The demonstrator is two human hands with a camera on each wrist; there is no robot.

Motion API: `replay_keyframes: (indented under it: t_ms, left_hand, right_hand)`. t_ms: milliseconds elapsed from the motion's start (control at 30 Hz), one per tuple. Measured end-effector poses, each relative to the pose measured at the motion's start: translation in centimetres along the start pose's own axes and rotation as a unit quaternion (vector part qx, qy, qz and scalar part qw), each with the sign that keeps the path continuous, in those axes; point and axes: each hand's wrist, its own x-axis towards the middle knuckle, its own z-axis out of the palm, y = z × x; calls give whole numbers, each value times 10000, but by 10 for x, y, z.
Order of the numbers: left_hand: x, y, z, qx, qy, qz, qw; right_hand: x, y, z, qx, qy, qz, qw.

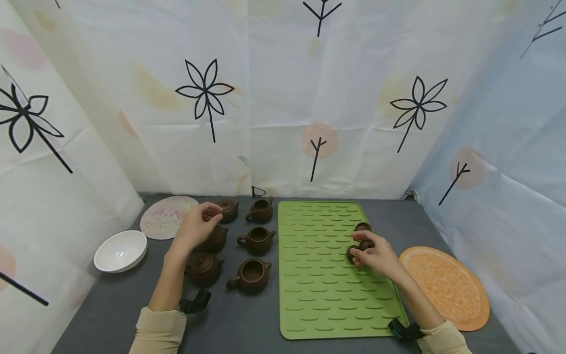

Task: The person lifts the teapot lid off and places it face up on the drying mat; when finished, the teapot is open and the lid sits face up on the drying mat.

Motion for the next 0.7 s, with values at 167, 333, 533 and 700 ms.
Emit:
replay_keyframes:
  t_ms: [167, 333, 533, 700]
  left_hand:
    - [-15, -13, -10, 47, 36, 35, 10000]
    - [-25, -29, -16, 169, -108, -8, 9998]
    - [-32, -39, -22, 200, -322, -70, 9993]
    - [-37, -47, -29, 421, -469, -187, 9978]
  right_hand:
    - [7, -13, 5, 364, -157, -301, 9988]
    - [22, -38, 17, 629, -427, -557, 9956]
    - [45, -67, 40, 884, -793, -730, 9902]
    - [66, -89, 67, 1130, -1097, -829, 9840]
